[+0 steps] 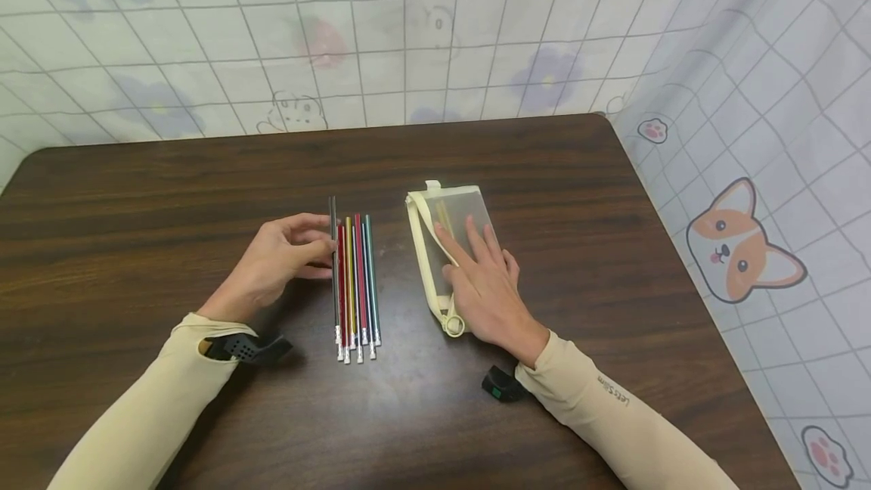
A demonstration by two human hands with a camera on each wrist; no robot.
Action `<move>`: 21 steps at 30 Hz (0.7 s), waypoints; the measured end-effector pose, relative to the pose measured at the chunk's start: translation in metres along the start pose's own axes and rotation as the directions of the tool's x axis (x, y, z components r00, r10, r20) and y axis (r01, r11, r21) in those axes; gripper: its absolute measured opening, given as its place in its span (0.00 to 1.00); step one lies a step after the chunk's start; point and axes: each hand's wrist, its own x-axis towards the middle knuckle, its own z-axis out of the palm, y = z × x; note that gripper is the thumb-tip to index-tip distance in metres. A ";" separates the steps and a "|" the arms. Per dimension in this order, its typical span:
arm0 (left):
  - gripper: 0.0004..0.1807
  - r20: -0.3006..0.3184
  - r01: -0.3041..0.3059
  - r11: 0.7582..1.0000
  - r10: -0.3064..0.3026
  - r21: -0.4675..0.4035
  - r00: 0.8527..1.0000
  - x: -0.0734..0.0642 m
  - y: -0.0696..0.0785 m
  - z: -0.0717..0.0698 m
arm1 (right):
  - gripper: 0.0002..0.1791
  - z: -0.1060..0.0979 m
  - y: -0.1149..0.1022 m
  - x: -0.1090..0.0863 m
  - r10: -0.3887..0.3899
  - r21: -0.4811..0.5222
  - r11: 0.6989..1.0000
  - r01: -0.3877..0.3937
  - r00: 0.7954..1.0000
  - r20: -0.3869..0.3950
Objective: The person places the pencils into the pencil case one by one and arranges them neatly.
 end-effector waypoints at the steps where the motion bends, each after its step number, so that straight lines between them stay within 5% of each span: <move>1: 0.29 -0.002 0.000 1.000 0.000 -0.014 1.000 0.001 0.000 0.002 | 0.30 0.000 0.000 0.000 0.000 0.002 1.000 0.000 1.000 -0.001; 21: 0.28 0.010 -0.009 0.964 0.012 -0.265 1.000 0.017 0.011 0.058 | 0.31 0.000 -0.003 -0.003 -0.004 -0.019 1.000 0.003 1.000 -0.015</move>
